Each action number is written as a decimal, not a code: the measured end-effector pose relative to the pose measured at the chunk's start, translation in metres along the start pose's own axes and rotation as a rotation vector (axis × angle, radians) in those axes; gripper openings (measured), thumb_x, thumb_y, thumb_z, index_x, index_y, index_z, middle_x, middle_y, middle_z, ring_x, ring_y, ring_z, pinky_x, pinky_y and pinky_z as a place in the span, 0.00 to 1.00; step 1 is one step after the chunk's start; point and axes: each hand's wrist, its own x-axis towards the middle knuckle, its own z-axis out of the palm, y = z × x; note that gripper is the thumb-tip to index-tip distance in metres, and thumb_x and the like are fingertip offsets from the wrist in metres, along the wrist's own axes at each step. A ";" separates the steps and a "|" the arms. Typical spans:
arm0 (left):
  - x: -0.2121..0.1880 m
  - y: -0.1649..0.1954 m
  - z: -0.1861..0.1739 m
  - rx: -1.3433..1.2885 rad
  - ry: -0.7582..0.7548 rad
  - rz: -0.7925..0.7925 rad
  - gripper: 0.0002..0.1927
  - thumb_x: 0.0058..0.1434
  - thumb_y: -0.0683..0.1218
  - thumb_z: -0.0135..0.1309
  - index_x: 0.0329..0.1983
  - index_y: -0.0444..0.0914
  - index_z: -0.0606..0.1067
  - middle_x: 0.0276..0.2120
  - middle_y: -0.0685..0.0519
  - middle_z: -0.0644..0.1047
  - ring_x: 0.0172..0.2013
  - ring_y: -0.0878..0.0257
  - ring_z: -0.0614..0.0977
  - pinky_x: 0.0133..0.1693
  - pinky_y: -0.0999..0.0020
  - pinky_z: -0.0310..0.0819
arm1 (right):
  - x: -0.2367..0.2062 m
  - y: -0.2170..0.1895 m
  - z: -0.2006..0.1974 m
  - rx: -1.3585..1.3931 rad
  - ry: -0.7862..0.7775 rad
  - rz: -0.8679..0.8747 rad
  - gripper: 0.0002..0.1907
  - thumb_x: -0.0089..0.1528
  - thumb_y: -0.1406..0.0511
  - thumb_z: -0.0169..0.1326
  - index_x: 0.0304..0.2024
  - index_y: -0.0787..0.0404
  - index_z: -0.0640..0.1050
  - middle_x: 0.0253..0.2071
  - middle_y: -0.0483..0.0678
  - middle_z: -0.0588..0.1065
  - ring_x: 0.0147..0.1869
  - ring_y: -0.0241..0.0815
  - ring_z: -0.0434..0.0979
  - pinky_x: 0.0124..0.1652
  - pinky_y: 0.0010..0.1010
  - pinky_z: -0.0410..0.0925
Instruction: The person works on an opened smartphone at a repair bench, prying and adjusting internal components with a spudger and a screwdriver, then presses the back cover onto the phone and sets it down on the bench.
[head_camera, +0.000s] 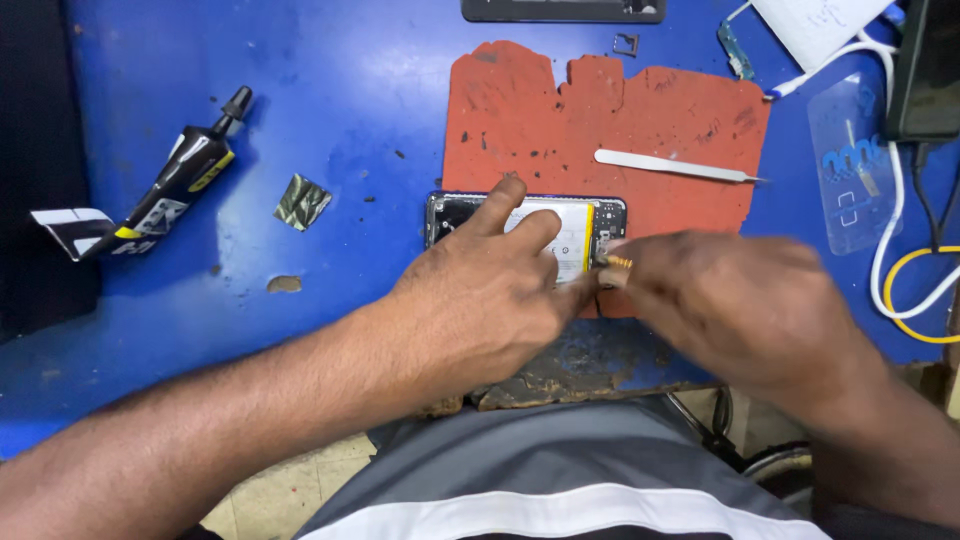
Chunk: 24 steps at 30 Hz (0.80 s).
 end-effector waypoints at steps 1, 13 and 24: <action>0.000 0.000 0.000 -0.002 0.009 -0.003 0.19 0.60 0.47 0.52 0.53 0.35 0.78 0.24 0.49 0.80 0.47 0.52 0.76 0.62 0.36 0.55 | 0.002 -0.001 0.001 -0.016 -0.014 0.080 0.15 0.60 0.61 0.67 0.36 0.62 0.75 0.37 0.49 0.82 0.33 0.45 0.83 0.29 0.34 0.72; -0.003 0.000 0.002 0.010 0.074 -0.001 0.18 0.57 0.47 0.54 0.48 0.36 0.81 0.23 0.49 0.80 0.45 0.53 0.77 0.61 0.36 0.58 | -0.012 0.008 0.008 0.090 0.002 0.087 0.14 0.57 0.66 0.64 0.42 0.61 0.74 0.37 0.49 0.80 0.34 0.47 0.83 0.31 0.34 0.74; -0.012 -0.001 0.012 0.060 0.239 0.008 0.18 0.54 0.49 0.54 0.43 0.35 0.83 0.26 0.48 0.80 0.45 0.52 0.78 0.62 0.36 0.61 | 0.004 -0.003 0.005 0.006 0.030 0.103 0.19 0.56 0.68 0.67 0.44 0.65 0.71 0.37 0.55 0.81 0.37 0.50 0.83 0.36 0.34 0.75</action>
